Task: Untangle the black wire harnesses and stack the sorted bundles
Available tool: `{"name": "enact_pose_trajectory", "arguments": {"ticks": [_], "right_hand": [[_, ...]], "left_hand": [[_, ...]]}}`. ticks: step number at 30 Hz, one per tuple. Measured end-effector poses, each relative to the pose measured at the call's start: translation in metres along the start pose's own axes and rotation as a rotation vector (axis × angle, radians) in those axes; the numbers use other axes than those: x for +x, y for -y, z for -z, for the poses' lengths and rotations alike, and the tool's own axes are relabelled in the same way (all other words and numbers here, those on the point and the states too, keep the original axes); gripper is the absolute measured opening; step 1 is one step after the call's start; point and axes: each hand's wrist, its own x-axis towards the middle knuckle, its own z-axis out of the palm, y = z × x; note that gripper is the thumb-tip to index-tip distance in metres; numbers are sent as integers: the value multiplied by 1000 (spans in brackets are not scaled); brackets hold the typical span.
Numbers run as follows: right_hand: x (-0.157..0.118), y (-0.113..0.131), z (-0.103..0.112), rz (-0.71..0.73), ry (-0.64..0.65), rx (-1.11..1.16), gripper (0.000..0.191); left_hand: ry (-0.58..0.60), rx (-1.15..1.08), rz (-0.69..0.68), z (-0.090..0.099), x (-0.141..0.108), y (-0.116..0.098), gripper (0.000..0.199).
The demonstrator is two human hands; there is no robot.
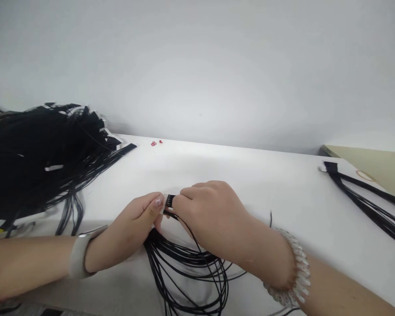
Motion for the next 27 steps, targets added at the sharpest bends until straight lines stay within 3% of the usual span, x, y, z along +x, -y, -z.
{"name": "enact_pose_trajectory", "arguments": {"ticks": [8,14,27], "right_hand": [[-2,-1,-7,64,6,-6,9],[-3,1,-17,163,-65,-16,14],[-5,-2,-14,98,-108,-34,14]], "left_hand": [[23,25,-3,1,4,7,41],[25,50,-18,0,4,6,42],[86,109,-46,4,9,5,44]]}}
